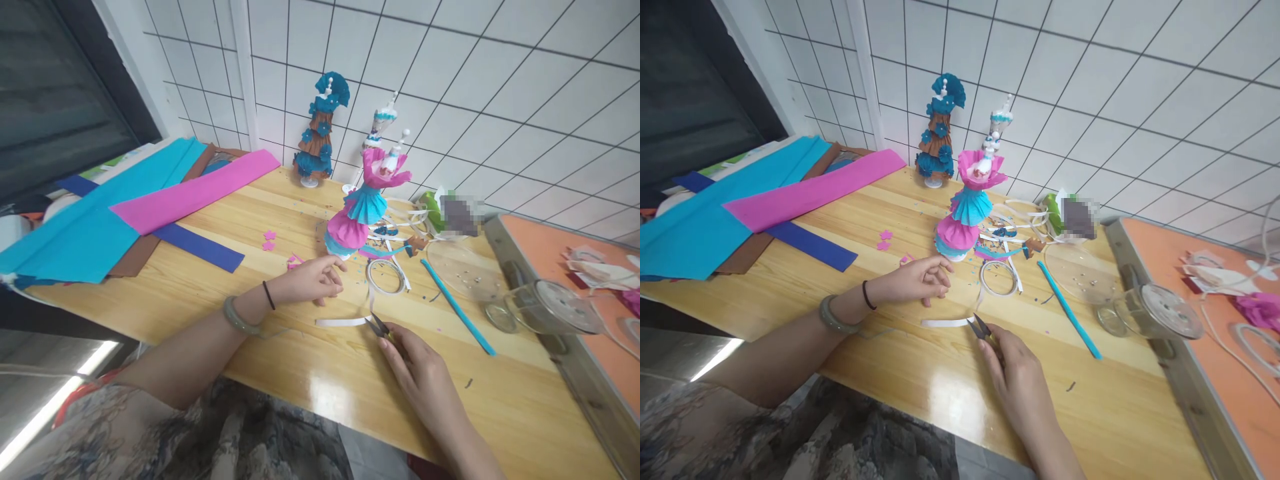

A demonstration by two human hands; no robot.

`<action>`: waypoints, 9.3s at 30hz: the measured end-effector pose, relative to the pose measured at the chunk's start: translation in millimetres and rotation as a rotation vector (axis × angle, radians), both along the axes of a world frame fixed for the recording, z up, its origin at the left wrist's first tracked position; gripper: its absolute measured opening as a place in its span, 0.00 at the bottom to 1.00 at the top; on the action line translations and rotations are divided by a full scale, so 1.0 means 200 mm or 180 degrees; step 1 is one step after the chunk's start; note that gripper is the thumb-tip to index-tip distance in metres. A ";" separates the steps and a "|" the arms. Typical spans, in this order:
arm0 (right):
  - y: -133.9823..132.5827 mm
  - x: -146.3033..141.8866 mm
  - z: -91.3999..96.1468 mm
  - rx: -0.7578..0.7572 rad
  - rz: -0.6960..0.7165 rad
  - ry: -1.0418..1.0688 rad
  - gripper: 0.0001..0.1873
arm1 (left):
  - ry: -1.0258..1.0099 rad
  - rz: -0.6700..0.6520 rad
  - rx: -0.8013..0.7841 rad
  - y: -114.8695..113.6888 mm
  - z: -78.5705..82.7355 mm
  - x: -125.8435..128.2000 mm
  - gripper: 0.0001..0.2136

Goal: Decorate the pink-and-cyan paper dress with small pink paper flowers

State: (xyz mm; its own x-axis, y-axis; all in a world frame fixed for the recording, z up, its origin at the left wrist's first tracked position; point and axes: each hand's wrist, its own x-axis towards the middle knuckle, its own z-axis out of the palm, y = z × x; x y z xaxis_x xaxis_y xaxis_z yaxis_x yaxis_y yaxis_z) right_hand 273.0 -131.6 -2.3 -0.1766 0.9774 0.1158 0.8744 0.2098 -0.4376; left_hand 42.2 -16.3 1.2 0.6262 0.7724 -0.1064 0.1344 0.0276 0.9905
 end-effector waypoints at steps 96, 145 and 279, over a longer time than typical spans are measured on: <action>0.46 -0.21 0.13 0.0212 0.0888 0.1322 0.04 | -0.0428 0.0113 -0.0184 0.01 0.05 0.02 0.15; 0.45 -0.25 0.06 0.0726 0.0132 0.1688 0.09 | -0.0167 0.0270 0.0305 -0.02 0.05 0.01 0.16; 0.48 -0.24 0.05 -0.0107 0.0100 0.3149 0.10 | -0.0515 0.0677 0.0148 -0.01 0.08 0.02 0.24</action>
State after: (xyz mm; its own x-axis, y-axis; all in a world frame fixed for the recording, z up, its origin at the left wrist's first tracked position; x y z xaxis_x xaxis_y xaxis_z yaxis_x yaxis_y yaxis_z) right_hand 224.2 -36.6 7.4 -0.0413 0.9794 0.1974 0.1058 0.2008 -0.9739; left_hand 45.3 -17.5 16.7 0.4552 0.8901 0.0204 -0.0297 -0.0076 0.9995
